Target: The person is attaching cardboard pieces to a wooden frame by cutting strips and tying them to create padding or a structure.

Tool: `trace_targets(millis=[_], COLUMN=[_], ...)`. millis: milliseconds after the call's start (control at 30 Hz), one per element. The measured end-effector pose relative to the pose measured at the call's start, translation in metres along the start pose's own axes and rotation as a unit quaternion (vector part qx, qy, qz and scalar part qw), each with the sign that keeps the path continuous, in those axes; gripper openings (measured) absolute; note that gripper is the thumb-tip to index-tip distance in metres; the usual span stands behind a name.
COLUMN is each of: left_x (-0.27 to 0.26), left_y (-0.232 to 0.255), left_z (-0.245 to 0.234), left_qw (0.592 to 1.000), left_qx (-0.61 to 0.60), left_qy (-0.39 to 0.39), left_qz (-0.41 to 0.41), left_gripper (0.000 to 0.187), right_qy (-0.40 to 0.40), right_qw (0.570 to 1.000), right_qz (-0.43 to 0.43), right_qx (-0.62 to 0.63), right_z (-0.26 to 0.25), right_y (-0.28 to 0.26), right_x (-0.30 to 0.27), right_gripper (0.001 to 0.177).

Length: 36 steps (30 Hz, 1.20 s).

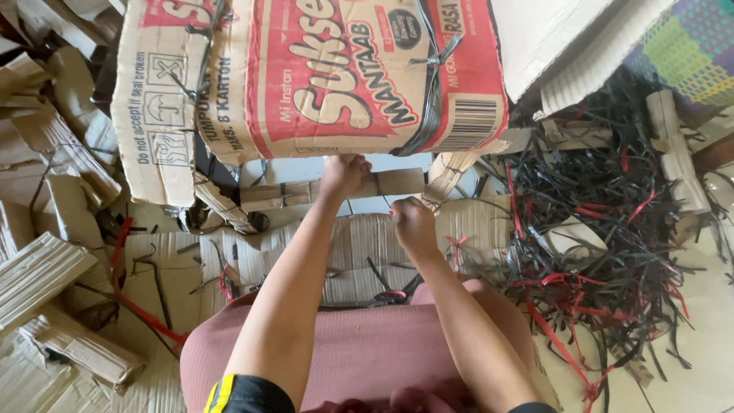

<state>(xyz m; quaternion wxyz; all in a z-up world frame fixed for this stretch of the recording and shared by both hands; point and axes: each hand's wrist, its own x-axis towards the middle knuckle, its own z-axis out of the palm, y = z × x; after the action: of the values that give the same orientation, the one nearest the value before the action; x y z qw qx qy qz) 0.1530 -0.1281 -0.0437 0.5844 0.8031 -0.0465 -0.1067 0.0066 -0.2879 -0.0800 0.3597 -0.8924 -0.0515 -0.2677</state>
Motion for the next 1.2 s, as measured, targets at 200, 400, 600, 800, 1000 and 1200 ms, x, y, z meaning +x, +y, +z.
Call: trace_targets(millis=[200, 400, 600, 800, 1000, 1200], left_x=[-0.054, -0.043, -0.027, -0.05, 0.025, -0.009], left_y=[0.048, 0.045, 0.001, 0.018, -0.078, 0.023], left_z=[-0.027, -0.045, -0.022, -0.03, 0.014, -0.018], left_qw=[0.975, 0.949, 0.936, 0.955, 0.955, 0.918], left_qx=[0.075, 0.052, 0.106, 0.079, 0.06, 0.217], left_qy=[-0.146, -0.232, -0.129, -0.106, -0.152, -0.154], left_qz=[0.149, 0.206, 0.31, 0.266, 0.246, 0.295], left_gripper=[0.027, 0.018, 0.033, 0.047, 0.08, 0.042], right_qy=[0.022, 0.017, 0.075, 0.156, 0.025, -0.033], right_qw=[0.999, 0.996, 0.994, 0.983, 0.987, 0.983], right_qz=[0.003, -0.086, -0.073, -0.033, -0.151, -0.172], right_qx=[0.046, -0.014, 0.02, 0.095, 0.043, 0.056], right_z=[-0.022, -0.036, -0.005, -0.01, -0.045, -0.033], right_y=[-0.043, -0.069, -0.048, -0.067, -0.09, -0.075], right_x=[0.024, 0.049, 0.06, 0.069, 0.078, 0.075], right_gripper=[0.008, 0.005, 0.008, 0.013, 0.011, 0.013])
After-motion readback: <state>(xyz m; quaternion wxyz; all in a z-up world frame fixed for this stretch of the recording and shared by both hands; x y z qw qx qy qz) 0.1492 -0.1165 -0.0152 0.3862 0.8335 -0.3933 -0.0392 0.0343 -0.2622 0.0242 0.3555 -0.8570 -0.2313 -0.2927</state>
